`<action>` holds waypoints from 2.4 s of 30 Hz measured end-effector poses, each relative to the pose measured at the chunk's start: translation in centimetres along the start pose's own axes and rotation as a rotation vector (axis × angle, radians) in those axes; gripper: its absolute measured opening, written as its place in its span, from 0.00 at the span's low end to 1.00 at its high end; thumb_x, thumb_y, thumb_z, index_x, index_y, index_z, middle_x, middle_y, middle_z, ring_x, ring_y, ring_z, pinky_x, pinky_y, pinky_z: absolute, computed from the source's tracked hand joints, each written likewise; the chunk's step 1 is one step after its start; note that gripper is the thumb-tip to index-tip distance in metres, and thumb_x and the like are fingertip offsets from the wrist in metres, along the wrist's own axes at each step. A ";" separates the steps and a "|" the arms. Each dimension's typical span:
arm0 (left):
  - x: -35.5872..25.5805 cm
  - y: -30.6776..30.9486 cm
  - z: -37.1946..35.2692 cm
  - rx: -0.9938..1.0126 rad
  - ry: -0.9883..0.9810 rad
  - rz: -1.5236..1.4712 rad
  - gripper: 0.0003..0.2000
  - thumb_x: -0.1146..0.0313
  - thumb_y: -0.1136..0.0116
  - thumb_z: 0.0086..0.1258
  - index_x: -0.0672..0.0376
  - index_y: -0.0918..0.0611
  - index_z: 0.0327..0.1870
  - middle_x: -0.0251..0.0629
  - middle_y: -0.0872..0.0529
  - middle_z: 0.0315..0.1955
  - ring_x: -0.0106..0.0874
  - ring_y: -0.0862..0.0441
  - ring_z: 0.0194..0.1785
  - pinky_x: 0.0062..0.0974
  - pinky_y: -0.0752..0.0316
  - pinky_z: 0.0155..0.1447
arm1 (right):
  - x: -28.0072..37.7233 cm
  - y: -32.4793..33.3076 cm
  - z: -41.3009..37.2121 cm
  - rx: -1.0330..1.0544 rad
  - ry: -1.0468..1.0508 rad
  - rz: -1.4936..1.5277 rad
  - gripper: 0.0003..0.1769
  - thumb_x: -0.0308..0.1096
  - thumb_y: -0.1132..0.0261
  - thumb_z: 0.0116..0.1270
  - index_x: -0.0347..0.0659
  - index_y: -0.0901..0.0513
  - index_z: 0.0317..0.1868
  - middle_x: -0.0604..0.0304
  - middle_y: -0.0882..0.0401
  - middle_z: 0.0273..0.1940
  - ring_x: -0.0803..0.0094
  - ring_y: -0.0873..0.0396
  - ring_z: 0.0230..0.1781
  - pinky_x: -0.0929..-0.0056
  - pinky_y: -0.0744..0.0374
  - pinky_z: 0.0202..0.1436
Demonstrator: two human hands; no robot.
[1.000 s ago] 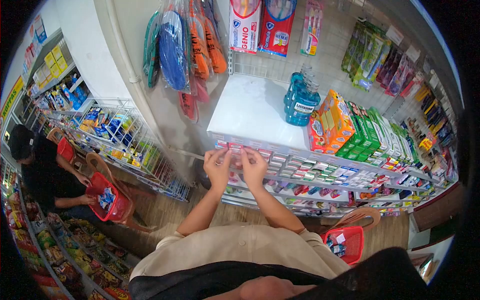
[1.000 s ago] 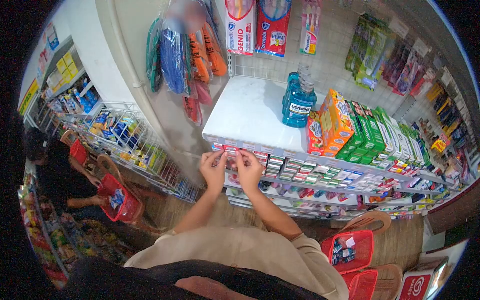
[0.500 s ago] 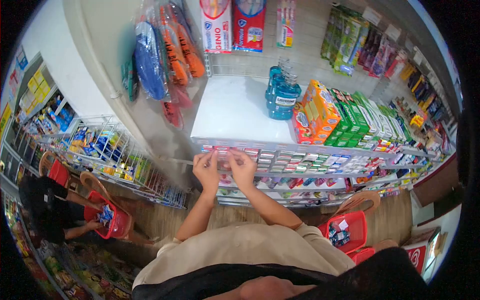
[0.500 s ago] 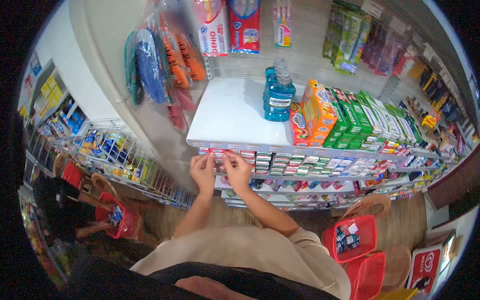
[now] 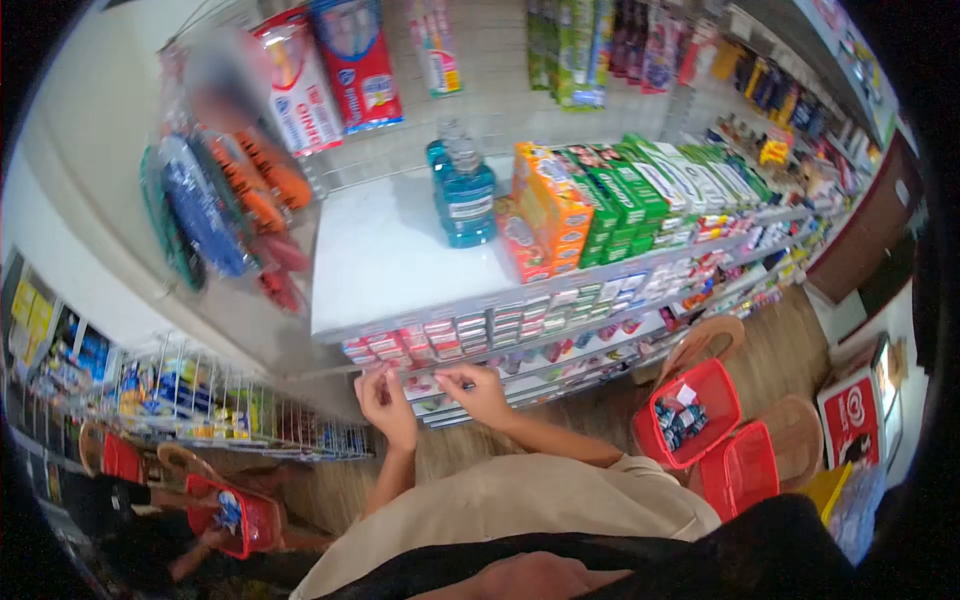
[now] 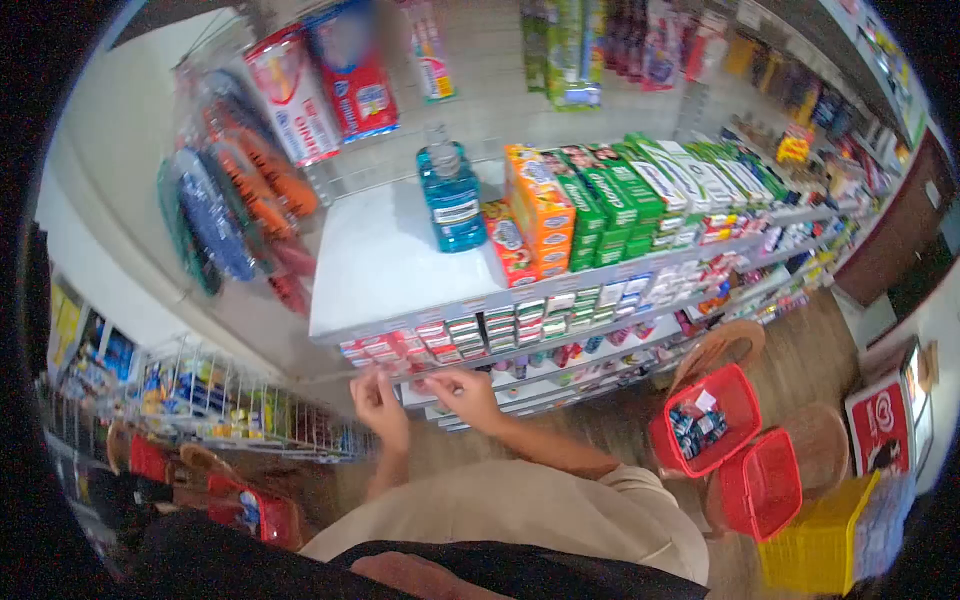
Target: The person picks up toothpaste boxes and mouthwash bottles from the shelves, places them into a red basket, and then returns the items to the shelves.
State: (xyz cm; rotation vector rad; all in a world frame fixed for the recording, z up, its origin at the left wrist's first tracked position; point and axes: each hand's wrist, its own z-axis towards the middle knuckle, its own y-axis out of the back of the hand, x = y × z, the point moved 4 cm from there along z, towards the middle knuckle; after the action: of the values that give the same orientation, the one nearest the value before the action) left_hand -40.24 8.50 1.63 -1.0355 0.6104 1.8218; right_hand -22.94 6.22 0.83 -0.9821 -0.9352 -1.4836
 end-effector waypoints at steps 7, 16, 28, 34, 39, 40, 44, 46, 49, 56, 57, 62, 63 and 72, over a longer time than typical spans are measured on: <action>-7.8 -6.0 -1.7 0.411 -0.229 -0.021 0.08 0.76 0.34 0.63 0.62 0.15 0.43 0.34 0.21 0.29 0.24 0.26 0.32 0.21 0.32 0.36 | -1.5 8.0 -4.4 -0.275 -0.206 0.108 0.11 0.32 0.32 0.71 0.30 0.15 0.34 0.59 0.15 0.28 0.78 0.18 0.25 0.78 0.20 0.30; -16.4 -16.5 0.7 0.423 -0.407 -0.150 0.22 0.76 0.32 0.58 0.68 0.21 0.55 0.51 0.17 0.51 0.43 0.19 0.55 0.36 0.26 0.60 | -3.0 16.5 -8.2 -0.318 -0.233 -0.013 0.11 0.34 0.32 0.71 0.33 0.14 0.36 0.61 0.15 0.26 0.80 0.19 0.27 0.77 0.20 0.33; -21.6 -27.9 0.5 0.218 -0.273 -0.131 0.38 0.78 0.35 0.61 0.67 0.39 0.74 0.53 0.32 0.69 0.42 0.31 0.71 0.36 0.33 0.71 | -3.3 32.3 -10.2 -0.331 -0.207 -0.122 0.11 0.32 0.33 0.71 0.32 0.14 0.33 0.61 0.16 0.25 0.80 0.19 0.24 0.77 0.21 0.30; -22.2 -28.7 -0.1 0.139 -0.252 -0.109 0.33 0.78 0.41 0.67 0.66 0.38 0.74 0.55 0.30 0.67 0.42 0.27 0.66 0.34 0.29 0.67 | -6.2 37.8 -11.3 -0.309 -0.173 -0.145 0.11 0.31 0.34 0.72 0.32 0.16 0.33 0.60 0.16 0.26 0.78 0.20 0.24 0.77 0.21 0.28; -22.3 -28.8 -0.2 0.082 -0.225 -0.133 0.31 0.75 0.43 0.73 0.62 0.40 0.76 0.55 0.22 0.60 0.37 0.22 0.61 0.31 0.28 0.65 | -7.1 40.0 -11.4 -0.270 -0.250 -0.067 0.12 0.32 0.33 0.71 0.32 0.15 0.32 0.65 0.18 0.24 0.83 0.23 0.24 0.79 0.24 0.30; -22.5 -28.7 -0.2 0.070 -0.183 -0.102 0.31 0.74 0.43 0.73 0.62 0.40 0.75 0.55 0.22 0.60 0.37 0.22 0.61 0.32 0.28 0.64 | -6.9 40.3 -11.2 -0.257 -0.253 -0.066 0.12 0.32 0.33 0.71 0.32 0.15 0.32 0.65 0.18 0.24 0.83 0.23 0.24 0.79 0.24 0.30; -22.4 -28.8 -0.2 0.007 -0.232 -0.036 0.30 0.72 0.42 0.72 0.64 0.37 0.73 0.54 0.20 0.56 0.36 0.18 0.54 0.30 0.22 0.56 | -6.1 41.2 -10.7 -0.215 -0.231 -0.065 0.11 0.30 0.34 0.72 0.32 0.17 0.32 0.59 0.16 0.26 0.78 0.20 0.24 0.78 0.22 0.29; -22.3 -28.9 -0.3 0.006 -0.221 -0.034 0.28 0.72 0.42 0.72 0.64 0.35 0.72 0.54 0.19 0.56 0.35 0.18 0.54 0.30 0.22 0.56 | -6.2 41.3 -10.4 -0.223 -0.248 -0.028 0.11 0.30 0.35 0.72 0.32 0.17 0.32 0.60 0.16 0.26 0.78 0.20 0.24 0.78 0.22 0.29; -22.3 -29.0 -0.4 0.000 -0.215 -0.013 0.25 0.72 0.42 0.72 0.64 0.32 0.69 0.52 0.19 0.55 0.34 0.18 0.54 0.30 0.22 0.56 | -6.5 41.5 -10.1 -0.234 -0.196 0.042 0.11 0.29 0.35 0.72 0.32 0.17 0.32 0.61 0.17 0.24 0.79 0.21 0.23 0.78 0.22 0.29; -21.9 -29.0 -0.3 -0.001 -0.206 -0.009 0.24 0.72 0.41 0.71 0.66 0.30 0.67 0.51 0.19 0.56 0.35 0.19 0.56 0.30 0.23 0.58 | -6.6 41.2 -9.7 -0.224 -0.177 0.042 0.11 0.29 0.35 0.72 0.32 0.17 0.31 0.62 0.18 0.24 0.80 0.22 0.24 0.78 0.24 0.30; -21.9 -28.9 -0.3 -0.001 -0.205 -0.008 0.24 0.72 0.41 0.71 0.66 0.30 0.67 0.51 0.19 0.56 0.35 0.19 0.56 0.30 0.23 0.58 | -6.5 41.3 -9.5 -0.234 -0.198 0.014 0.12 0.30 0.35 0.72 0.32 0.17 0.30 0.63 0.18 0.24 0.81 0.23 0.25 0.79 0.25 0.31; -21.8 -29.0 -0.2 0.030 -0.191 -0.040 0.29 0.71 0.41 0.72 0.66 0.36 0.72 0.53 0.22 0.59 0.35 0.20 0.58 0.30 0.24 0.59 | -6.4 41.5 -9.2 -0.239 -0.195 -0.032 0.12 0.30 0.34 0.72 0.32 0.17 0.30 0.62 0.17 0.24 0.81 0.22 0.25 0.78 0.24 0.32; -21.9 -29.0 -0.3 0.029 -0.189 -0.040 0.29 0.71 0.41 0.72 0.66 0.36 0.72 0.53 0.22 0.59 0.35 0.20 0.58 0.30 0.24 0.59 | -6.5 41.5 -9.2 -0.233 -0.195 -0.051 0.12 0.30 0.34 0.72 0.32 0.17 0.30 0.62 0.17 0.24 0.81 0.22 0.25 0.78 0.24 0.32; -19.8 -26.1 -2.5 -0.146 -0.343 -0.132 0.36 0.68 0.48 0.77 0.60 0.53 0.79 0.54 0.35 0.71 0.42 0.39 0.75 0.47 0.48 0.77 | -4.6 41.0 -8.7 -0.211 -0.148 -0.076 0.10 0.30 0.34 0.72 0.32 0.17 0.33 0.61 0.17 0.25 0.80 0.21 0.23 0.79 0.23 0.29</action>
State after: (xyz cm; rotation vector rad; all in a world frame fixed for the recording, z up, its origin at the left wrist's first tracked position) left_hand -11.62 9.03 17.73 -0.8090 0.2006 1.8898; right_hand 17.35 -5.07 -4.61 -1.2356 -0.9429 -1.6143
